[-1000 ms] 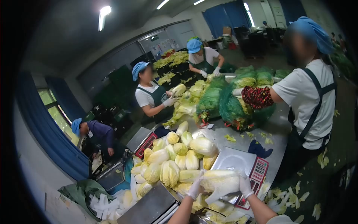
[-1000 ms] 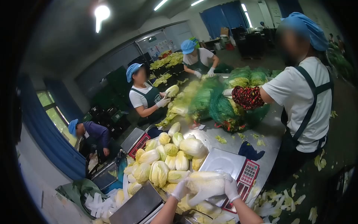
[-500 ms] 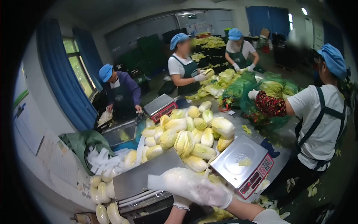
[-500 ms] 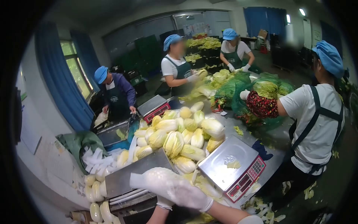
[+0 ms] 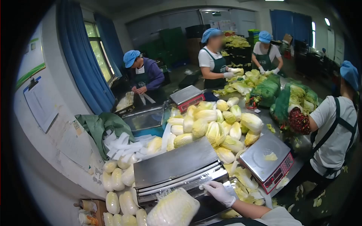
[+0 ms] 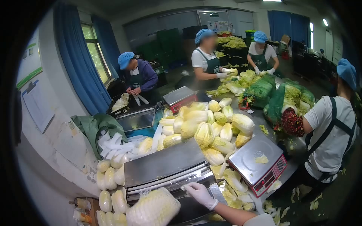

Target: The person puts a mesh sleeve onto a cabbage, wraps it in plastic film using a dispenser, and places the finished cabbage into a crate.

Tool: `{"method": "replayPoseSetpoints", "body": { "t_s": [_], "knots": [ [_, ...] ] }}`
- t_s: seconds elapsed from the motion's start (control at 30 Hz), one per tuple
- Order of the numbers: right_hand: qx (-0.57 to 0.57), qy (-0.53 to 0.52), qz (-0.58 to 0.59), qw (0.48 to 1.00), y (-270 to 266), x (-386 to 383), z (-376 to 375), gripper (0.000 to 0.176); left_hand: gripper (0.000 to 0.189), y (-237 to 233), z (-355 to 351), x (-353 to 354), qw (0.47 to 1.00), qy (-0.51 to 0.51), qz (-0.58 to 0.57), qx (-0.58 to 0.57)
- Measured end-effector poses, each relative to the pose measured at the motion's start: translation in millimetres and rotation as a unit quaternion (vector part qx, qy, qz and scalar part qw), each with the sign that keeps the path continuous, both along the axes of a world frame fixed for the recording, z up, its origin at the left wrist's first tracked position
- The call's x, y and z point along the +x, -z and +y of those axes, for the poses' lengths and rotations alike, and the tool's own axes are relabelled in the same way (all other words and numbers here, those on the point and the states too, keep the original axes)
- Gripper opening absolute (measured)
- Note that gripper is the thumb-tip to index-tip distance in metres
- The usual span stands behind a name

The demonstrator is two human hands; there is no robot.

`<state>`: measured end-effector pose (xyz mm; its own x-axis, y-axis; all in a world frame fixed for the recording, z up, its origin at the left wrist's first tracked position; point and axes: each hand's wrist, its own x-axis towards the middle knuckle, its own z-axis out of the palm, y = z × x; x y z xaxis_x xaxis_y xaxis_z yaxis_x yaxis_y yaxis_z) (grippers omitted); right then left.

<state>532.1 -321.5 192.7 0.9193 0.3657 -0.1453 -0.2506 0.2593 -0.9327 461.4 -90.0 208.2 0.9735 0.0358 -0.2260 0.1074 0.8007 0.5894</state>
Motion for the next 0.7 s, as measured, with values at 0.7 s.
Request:
{"method": "replayPoseSetpoints", "body": {
  "t_s": [0.7],
  "knots": [
    [-0.247, -0.002, -0.306, 0.919, 32, 165, 51, 0.059, 0.046, 12, 124, 178, 0.944, 0.294, 0.129, 0.077]
  ]
}}
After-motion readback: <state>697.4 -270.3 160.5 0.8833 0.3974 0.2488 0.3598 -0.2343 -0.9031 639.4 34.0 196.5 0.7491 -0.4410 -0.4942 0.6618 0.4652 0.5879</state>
